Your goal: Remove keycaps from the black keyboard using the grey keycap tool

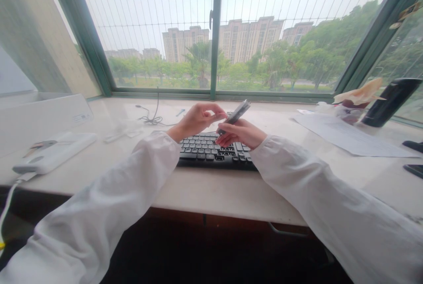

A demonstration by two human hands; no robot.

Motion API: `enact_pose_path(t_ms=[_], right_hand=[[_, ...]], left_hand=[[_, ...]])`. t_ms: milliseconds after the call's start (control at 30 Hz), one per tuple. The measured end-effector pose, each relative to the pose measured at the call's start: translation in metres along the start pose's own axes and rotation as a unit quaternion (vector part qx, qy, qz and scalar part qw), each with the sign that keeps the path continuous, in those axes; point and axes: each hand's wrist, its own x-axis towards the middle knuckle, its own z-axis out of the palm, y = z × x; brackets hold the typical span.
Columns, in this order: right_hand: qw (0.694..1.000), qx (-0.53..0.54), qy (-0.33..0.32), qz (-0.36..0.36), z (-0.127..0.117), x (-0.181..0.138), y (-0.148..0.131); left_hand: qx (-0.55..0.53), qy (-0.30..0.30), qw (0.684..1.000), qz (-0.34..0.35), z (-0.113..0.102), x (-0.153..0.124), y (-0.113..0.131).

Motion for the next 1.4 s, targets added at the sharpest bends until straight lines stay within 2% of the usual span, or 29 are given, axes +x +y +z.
enact_pose_path(t_ms=[67,133,233,300,367,467,600,700,1133,1400], right_hand=[[1.000,0.003,0.019,0.002,0.000,0.000,-0.001],[1.000,0.007,0.029,-0.006,-0.002,0.001,-0.002],[1.000,-0.002,0.030,-0.010,-0.006,0.003,0.000],[0.999,-0.026,0.030,-0.010,-0.010,0.004,0.001],[0.997,-0.067,0.038,-0.012,-0.014,0.005,0.002],[0.991,-0.122,0.059,-0.014,-0.017,0.005,0.002],[0.988,-0.133,0.074,0.011,-0.015,0.006,0.004],[0.988,-0.135,0.067,0.028,-0.013,0.008,0.008],[0.990,-0.124,0.054,0.049,-0.014,0.012,0.014],[0.986,-0.156,0.064,0.005,-0.009,0.008,0.011]], left_hand=[[0.009,0.019,1.000,-0.016,-0.002,0.001,0.000],[0.027,0.014,0.999,-0.040,-0.006,0.001,0.000],[0.058,-0.080,0.992,-0.075,-0.012,0.001,0.001],[0.081,-0.159,0.979,-0.097,-0.015,0.000,0.001],[0.106,-0.211,0.965,-0.113,-0.017,0.000,-0.001],[0.143,-0.245,0.953,-0.109,-0.018,-0.002,-0.004],[0.160,-0.276,0.944,-0.083,-0.017,-0.005,-0.004],[0.173,-0.279,0.942,-0.063,-0.015,-0.006,-0.003],[0.231,-0.230,0.945,-0.021,-0.009,-0.009,-0.006],[0.269,-0.241,0.932,0.026,-0.005,-0.009,0.002]])
